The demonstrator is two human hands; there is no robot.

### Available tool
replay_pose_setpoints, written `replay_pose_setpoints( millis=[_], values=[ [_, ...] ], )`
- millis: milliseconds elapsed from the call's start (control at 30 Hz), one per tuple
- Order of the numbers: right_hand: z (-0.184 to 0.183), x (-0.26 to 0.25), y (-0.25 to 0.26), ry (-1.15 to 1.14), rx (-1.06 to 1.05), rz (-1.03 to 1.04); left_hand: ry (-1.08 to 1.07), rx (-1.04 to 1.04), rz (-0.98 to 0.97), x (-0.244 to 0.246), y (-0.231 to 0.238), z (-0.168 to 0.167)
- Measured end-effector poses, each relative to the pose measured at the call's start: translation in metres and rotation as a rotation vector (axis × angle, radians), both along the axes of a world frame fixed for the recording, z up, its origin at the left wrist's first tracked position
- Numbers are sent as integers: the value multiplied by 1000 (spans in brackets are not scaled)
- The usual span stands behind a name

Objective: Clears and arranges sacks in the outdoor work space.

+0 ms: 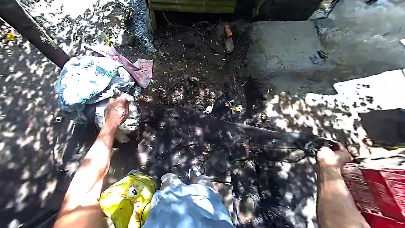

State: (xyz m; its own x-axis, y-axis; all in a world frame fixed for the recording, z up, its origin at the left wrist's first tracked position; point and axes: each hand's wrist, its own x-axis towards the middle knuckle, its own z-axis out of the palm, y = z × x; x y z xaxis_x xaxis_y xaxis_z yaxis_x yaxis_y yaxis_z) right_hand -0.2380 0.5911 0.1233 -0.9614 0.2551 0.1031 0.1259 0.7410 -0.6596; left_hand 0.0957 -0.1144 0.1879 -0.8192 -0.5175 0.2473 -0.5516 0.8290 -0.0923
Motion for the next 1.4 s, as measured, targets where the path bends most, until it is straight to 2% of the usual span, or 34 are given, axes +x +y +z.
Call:
replay_pose_setpoints(
  millis=[33, 67, 133, 200, 267, 433, 600, 667, 733, 867, 1067, 1200, 1267, 1400],
  values=[
    [-12, 2, 1, -36, 12, 6, 46, 82, -45, 13, -28, -34],
    [-19, 3, 0, -63, 4, -10, 2, 235, 7, 24, -47, -49],
    [-27, 7, -13, -113, -57, -61, -6, 397, 217, 31, -68, -55],
    [-41, 16, -18, -172, -57, -54, -171, 470, 273, 35, -64, -73],
    [-57, 13, -34, -194, -16, -27, -316, 547, 274, 40, -60, -111],
    [-130, 34, -61, -355, 101, 9, -234, 688, 321, 54, -47, -211],
    [-218, 75, -82, -508, 63, -30, -416, 721, 442, 71, -53, -313],
    [-250, 95, -83, -592, 115, -7, -440, 710, 418, 83, -56, -345],
    [-279, 109, -81, -683, 167, 6, -406, 703, 369, 92, -60, -364],
    [-323, 130, -82, -781, 197, 27, -453, 727, 404, 86, -63, -375],
    [-374, 152, -95, -879, 91, 20, -603, 732, 452, 60, -55, -414],
    [-410, 133, -107, -900, 282, 82, -621, 722, 473, 31, -50, -440],
    [-435, 108, -113, -956, 370, 38, -635, 683, 522, 17, -54, -455],
    [-470, 72, -104, -914, 262, 51, -619, 658, 583, 0, -81, -489]
  ],
)
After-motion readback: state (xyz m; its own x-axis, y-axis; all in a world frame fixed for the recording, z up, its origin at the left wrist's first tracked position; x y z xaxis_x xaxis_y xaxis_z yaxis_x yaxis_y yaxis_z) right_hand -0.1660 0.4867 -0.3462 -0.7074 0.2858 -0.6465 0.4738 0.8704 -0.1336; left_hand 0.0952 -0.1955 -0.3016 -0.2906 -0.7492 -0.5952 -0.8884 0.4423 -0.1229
